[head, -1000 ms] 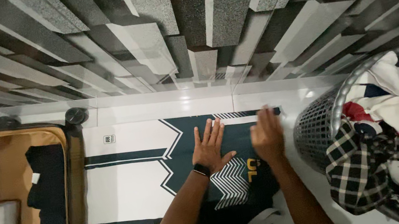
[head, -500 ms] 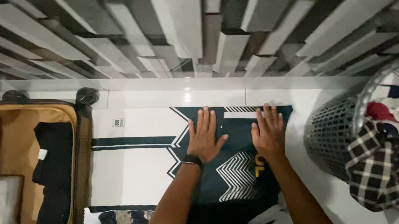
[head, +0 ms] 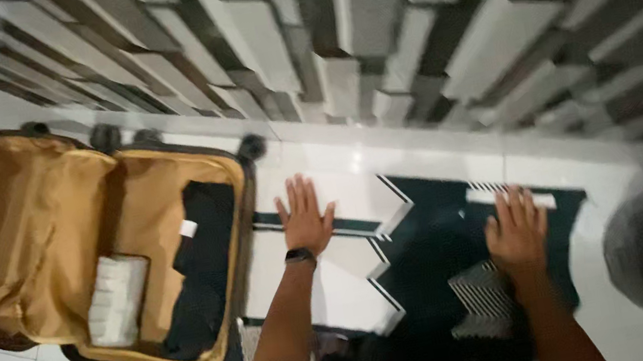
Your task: The person takes a jersey from a laundry basket, spreads it out on the floor, and folds it. The person then places the folded jersey into an open suitcase containing other clothes.
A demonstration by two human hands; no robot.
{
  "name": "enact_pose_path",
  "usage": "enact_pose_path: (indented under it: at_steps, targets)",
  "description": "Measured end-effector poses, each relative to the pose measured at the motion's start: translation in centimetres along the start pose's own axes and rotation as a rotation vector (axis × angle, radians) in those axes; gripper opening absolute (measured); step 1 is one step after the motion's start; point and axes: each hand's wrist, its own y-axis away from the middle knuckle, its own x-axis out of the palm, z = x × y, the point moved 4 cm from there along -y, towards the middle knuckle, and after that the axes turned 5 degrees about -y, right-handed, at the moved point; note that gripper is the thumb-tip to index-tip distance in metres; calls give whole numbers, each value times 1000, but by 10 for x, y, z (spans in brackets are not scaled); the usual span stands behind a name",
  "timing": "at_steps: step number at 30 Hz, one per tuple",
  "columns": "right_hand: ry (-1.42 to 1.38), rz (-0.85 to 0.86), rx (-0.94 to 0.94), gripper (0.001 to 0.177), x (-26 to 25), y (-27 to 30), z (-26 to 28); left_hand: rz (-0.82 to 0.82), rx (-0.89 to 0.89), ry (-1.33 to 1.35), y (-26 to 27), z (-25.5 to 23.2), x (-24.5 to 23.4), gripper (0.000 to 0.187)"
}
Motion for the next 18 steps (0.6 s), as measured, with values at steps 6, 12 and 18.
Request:
enact_pose_path:
  at_steps: [6, 12, 18]
  targets:
    - [126, 191, 136, 64, 23, 0, -10, -55, -38, 128, -7, 57, -7, 76]
    - [106, 188, 160, 64, 54, -22, 12, -4, 13, 69, -14, 20, -10, 69]
    - [105, 239, 165, 60, 87, -38, 41, 105, 56, 128, -30, 23, -7, 80]
